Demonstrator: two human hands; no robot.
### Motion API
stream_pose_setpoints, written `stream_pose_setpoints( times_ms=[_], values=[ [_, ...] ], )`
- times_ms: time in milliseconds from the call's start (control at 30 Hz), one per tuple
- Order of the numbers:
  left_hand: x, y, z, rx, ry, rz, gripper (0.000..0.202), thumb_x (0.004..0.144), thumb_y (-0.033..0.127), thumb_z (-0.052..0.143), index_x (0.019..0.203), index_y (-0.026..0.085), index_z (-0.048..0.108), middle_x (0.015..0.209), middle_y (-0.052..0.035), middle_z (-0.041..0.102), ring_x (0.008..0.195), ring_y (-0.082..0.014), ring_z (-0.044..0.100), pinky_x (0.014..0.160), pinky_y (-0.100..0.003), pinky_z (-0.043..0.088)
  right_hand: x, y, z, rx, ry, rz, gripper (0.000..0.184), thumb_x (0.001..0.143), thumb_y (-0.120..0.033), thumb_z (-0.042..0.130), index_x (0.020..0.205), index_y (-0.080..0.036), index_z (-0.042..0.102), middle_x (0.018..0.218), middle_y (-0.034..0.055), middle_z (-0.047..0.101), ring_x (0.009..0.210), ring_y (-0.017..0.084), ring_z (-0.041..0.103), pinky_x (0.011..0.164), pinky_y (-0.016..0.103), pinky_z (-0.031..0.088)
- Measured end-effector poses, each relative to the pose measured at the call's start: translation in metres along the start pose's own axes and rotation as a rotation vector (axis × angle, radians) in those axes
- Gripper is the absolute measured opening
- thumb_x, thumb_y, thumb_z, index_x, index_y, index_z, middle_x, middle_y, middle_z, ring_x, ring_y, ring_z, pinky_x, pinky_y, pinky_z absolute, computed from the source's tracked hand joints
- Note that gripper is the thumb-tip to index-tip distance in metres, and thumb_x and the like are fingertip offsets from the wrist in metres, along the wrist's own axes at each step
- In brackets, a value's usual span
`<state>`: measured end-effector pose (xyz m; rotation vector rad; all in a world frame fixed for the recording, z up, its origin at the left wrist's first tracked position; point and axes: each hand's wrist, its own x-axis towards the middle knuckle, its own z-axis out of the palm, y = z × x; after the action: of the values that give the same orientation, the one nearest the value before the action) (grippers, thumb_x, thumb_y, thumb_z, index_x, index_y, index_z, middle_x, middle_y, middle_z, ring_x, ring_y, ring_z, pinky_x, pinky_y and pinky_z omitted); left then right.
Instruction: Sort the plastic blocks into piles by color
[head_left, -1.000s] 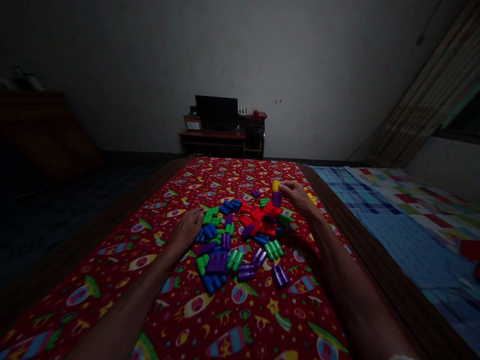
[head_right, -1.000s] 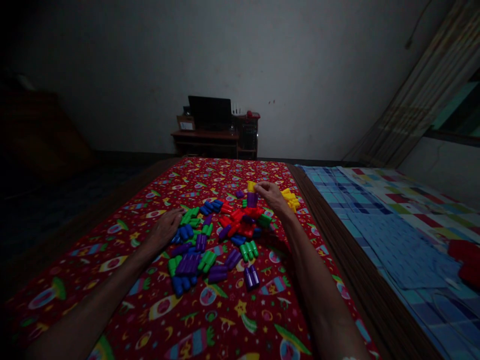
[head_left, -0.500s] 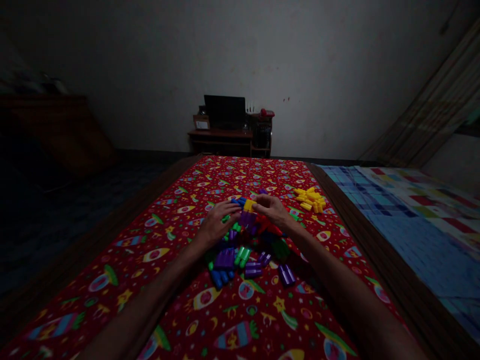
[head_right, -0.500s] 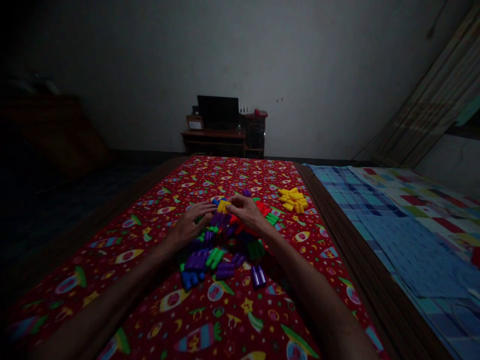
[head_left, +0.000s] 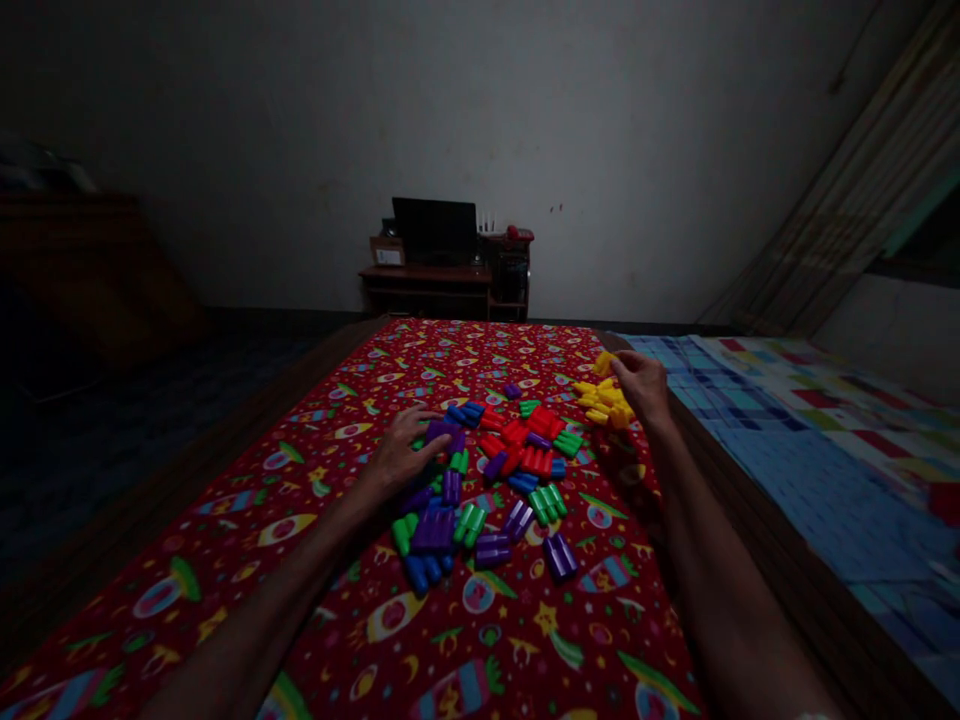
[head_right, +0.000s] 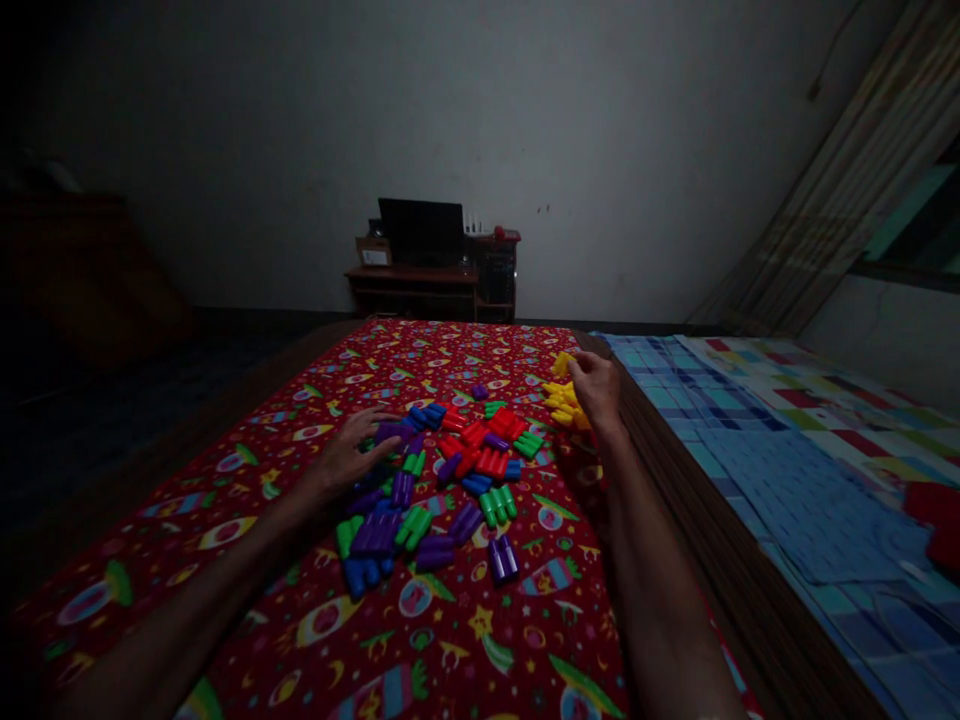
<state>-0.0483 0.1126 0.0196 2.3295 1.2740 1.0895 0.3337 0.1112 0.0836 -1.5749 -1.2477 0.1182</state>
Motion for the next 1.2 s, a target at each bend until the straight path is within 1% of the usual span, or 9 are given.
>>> stream_pose_setpoints(
  times_ms=[167,333,500,600,733,833,933,1033,1200],
  values=[
    [0.001,-0.028,-0.003,0.058,-0.053,-0.088,0.042,0.071,0.063,0.056,0.070,0.022,0.066,0.106,-0.0116,0.068,0.107,-0.0298,0.058,0.098,-0.046,0.046,-0.001,0.032,-0.015,-0.343,-0.019,0.112,0.037,0.079,-0.027,0.050,0.098,-0.009,0.075,0.097,0.0166,0.074,0.089,0.027,0.069,0.076,0.032,0.049],
    [-0.002,-0.028,-0.004,0.045,-0.059,-0.113,0.042,0.077,0.057,0.047,0.087,0.021,0.064,0.099,-0.0099,0.068,0.097,-0.0267,0.062,0.092,-0.041,0.049,-0.008,0.039,-0.009,-0.455,-0.092,0.137,0.038,0.083,-0.031,0.048,0.100,-0.010,0.076,0.097,0.0181,0.074,0.089,0.027,0.069,0.071,0.029,0.048],
    [-0.009,-0.031,-0.011,0.051,0.071,-0.288,0.038,0.084,0.048,0.040,0.097,0.021,0.062,0.101,-0.0080,0.070,0.095,-0.0243,0.064,0.089,-0.037,0.051,-0.004,0.032,-0.012,-0.506,-0.028,0.109,0.037,0.085,-0.029,0.046,0.099,-0.011,0.076,0.099,0.0184,0.073,0.092,0.026,0.067,0.077,0.031,0.047],
    [-0.013,-0.043,-0.013,-0.019,0.165,-0.392,0.037,0.086,0.044,0.037,0.098,0.019,0.061,0.101,-0.0085,0.071,0.096,-0.0239,0.066,0.089,-0.039,0.051,-0.006,0.015,-0.004,-0.397,0.027,0.026,0.036,0.085,-0.028,0.044,0.098,-0.013,0.075,0.098,0.0148,0.074,0.090,0.025,0.067,0.080,0.032,0.048],
    [-0.015,-0.059,-0.010,-0.202,0.278,-0.439,0.036,0.087,0.041,0.033,0.099,0.018,0.059,0.102,-0.0096,0.071,0.095,-0.0222,0.068,0.089,-0.039,0.053,-0.026,-0.007,0.034,-0.090,-0.268,-0.144,0.040,0.089,-0.041,0.044,0.096,-0.015,0.074,0.093,0.0107,0.074,0.086,0.024,0.068,0.080,0.034,0.050],
    [-0.015,-0.062,-0.008,-0.195,0.266,-0.419,0.035,0.087,0.040,0.036,0.099,0.019,0.059,0.101,-0.0088,0.071,0.097,-0.0223,0.068,0.091,-0.039,0.053,-0.043,-0.010,0.064,0.040,-0.457,-0.238,0.046,0.089,-0.050,0.045,0.111,-0.018,0.069,0.115,0.0109,0.069,0.109,0.025,0.062,0.097,0.039,0.045],
    [-0.015,-0.059,-0.007,-0.186,0.248,-0.405,0.034,0.088,0.040,0.035,0.100,0.020,0.060,0.103,-0.0087,0.071,0.098,-0.0217,0.067,0.091,-0.039,0.053,-0.055,-0.004,0.080,0.082,-0.609,-0.155,0.059,0.088,-0.062,0.041,0.121,-0.019,0.064,0.132,0.0127,0.059,0.130,0.027,0.047,0.111,0.046,0.031],
    [-0.014,-0.056,-0.007,-0.177,0.242,-0.411,0.034,0.087,0.038,0.035,0.099,0.019,0.061,0.102,-0.0090,0.071,0.096,-0.0215,0.068,0.089,-0.038,0.054,-0.069,-0.005,0.087,0.135,-0.726,-0.089,0.071,0.087,-0.071,0.030,0.125,-0.021,0.061,0.131,0.0123,0.059,0.134,0.028,0.042,0.114,0.051,0.024],
    [-0.012,-0.053,-0.008,-0.139,0.230,-0.413,0.035,0.086,0.037,0.036,0.100,0.018,0.061,0.104,-0.0103,0.071,0.096,-0.0227,0.068,0.089,-0.038,0.053,-0.087,-0.030,0.105,0.295,-0.840,-0.187,0.076,0.085,-0.077,0.023,0.127,-0.026,0.059,0.124,0.0084,0.063,0.135,0.024,0.039,0.115,0.046,0.024]
  ],
)
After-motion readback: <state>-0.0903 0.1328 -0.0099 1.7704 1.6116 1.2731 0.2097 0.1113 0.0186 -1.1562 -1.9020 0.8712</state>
